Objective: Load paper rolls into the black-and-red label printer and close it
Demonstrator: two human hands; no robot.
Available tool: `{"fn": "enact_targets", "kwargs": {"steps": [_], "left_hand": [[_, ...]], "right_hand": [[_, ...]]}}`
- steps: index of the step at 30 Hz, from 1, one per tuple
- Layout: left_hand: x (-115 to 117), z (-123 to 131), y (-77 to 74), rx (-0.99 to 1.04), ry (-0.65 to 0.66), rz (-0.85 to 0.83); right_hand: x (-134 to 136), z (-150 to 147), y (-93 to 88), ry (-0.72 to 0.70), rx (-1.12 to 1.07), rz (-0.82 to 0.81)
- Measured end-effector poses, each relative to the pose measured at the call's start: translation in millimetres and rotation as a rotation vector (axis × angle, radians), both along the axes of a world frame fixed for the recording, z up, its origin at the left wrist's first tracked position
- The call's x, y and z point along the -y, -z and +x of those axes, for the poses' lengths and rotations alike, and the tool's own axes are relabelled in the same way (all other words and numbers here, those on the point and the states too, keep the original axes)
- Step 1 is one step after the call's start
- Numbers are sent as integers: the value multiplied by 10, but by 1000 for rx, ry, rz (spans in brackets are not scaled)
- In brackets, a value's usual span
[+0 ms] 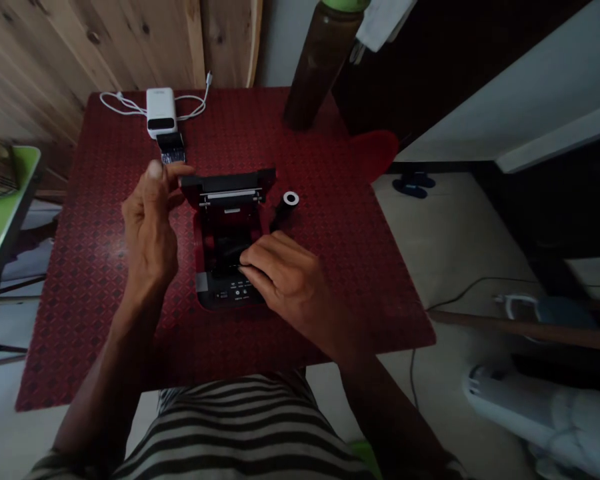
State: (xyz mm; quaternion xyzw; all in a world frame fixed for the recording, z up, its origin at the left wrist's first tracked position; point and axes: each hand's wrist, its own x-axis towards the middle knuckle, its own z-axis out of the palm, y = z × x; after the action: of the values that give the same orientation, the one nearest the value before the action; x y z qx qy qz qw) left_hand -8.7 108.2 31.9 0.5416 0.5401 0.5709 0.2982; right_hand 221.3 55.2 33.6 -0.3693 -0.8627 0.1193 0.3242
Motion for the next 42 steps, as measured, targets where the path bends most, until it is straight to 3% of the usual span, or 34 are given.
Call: {"fn": "enact_targets", "kwargs": {"steps": [3, 6, 11, 16, 26, 32, 37, 42], "left_hand": [[30, 54, 9, 58, -37, 40], [205, 69, 80, 86, -50, 1], [615, 44, 268, 235, 13, -263], [842, 44, 387, 342, 130, -453], [878, 72, 389, 322, 147, -433], [892, 105, 430, 354, 88, -447], [1018, 53, 462, 326, 75, -446], [1155, 2, 438, 339, 99, -459]], "right_hand": [[119, -1, 22, 46, 17, 58], [211, -4, 19, 88, 22, 156], [309, -2, 26, 197, 19, 259], [301, 32, 68, 160, 9, 152], [330, 26, 19, 143, -37, 19], [345, 8, 79, 147, -56, -11], [444, 78, 200, 212, -238, -3], [670, 194, 507, 361, -379, -233]]}}
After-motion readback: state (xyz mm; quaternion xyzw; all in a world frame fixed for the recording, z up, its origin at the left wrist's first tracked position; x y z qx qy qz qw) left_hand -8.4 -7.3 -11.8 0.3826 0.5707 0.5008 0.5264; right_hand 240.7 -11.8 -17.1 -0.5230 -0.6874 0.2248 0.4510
